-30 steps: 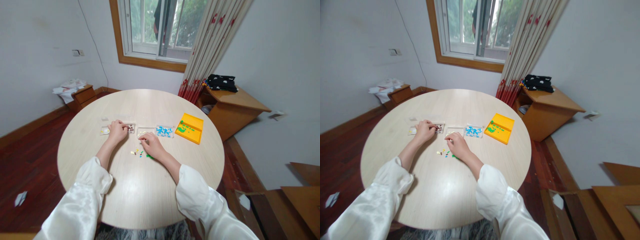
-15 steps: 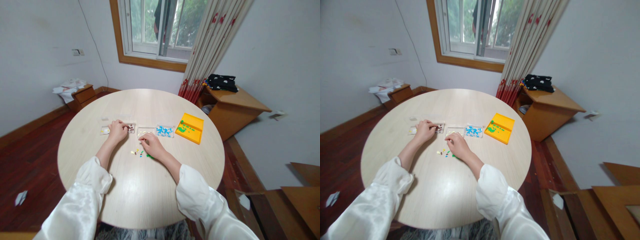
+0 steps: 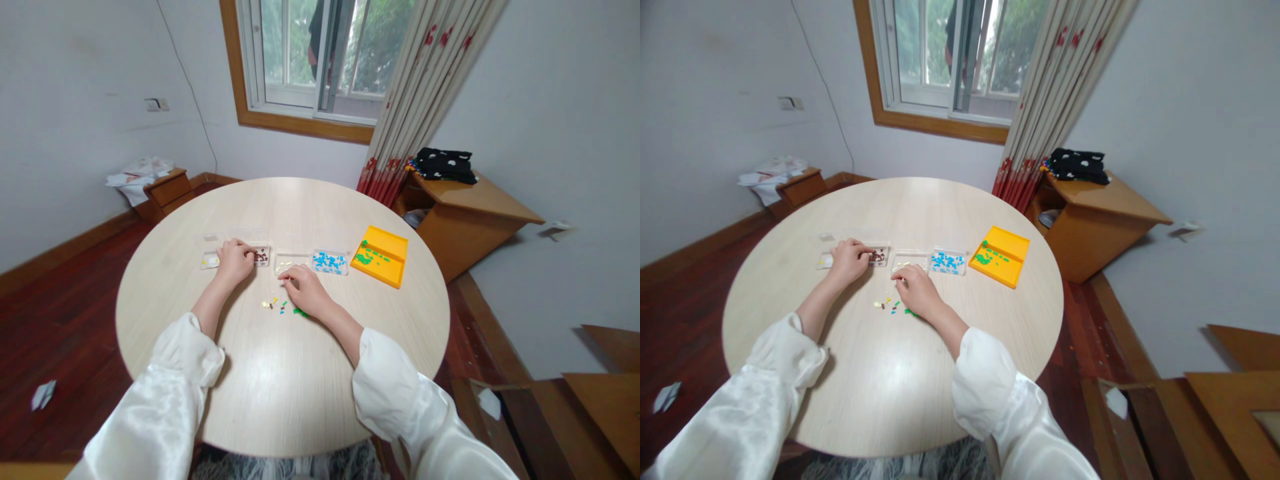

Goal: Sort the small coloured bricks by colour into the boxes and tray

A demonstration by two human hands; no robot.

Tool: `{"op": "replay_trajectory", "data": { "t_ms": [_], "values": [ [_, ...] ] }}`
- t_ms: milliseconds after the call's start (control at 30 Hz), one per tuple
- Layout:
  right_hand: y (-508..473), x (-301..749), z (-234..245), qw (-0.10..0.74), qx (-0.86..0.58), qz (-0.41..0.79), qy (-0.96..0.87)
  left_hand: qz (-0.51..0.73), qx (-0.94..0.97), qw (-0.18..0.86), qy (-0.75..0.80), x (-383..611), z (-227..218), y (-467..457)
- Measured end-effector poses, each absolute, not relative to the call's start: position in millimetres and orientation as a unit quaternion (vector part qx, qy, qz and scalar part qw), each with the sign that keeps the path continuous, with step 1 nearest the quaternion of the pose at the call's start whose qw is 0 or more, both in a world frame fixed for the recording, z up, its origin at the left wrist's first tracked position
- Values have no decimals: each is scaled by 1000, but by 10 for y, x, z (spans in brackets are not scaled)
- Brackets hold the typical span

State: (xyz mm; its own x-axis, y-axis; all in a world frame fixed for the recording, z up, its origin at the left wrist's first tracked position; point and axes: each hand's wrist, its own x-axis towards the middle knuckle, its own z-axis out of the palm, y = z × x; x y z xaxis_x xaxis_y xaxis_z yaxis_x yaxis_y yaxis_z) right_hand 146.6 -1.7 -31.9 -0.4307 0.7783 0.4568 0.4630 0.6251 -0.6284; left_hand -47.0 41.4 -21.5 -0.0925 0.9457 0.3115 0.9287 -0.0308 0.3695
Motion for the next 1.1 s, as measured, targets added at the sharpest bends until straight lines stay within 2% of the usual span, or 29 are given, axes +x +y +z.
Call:
{"op": "replay_trajectory", "data": {
  "t_ms": [400,667,900,1100],
  "values": [
    [-82,1475,-292,273,-315,168,-893,315,664,3,678,-451,-184,365],
    [-50,1489,-247,223,-357,150,-895,362,676,15,642,-382,-116,310],
    [-37,1499,-237,227,-379,170,-881,418,692,147,570,-280,-127,278],
    [3,1532,-229,355,-408,155,-827,401,683,327,517,-196,-84,225]
  ]
}}
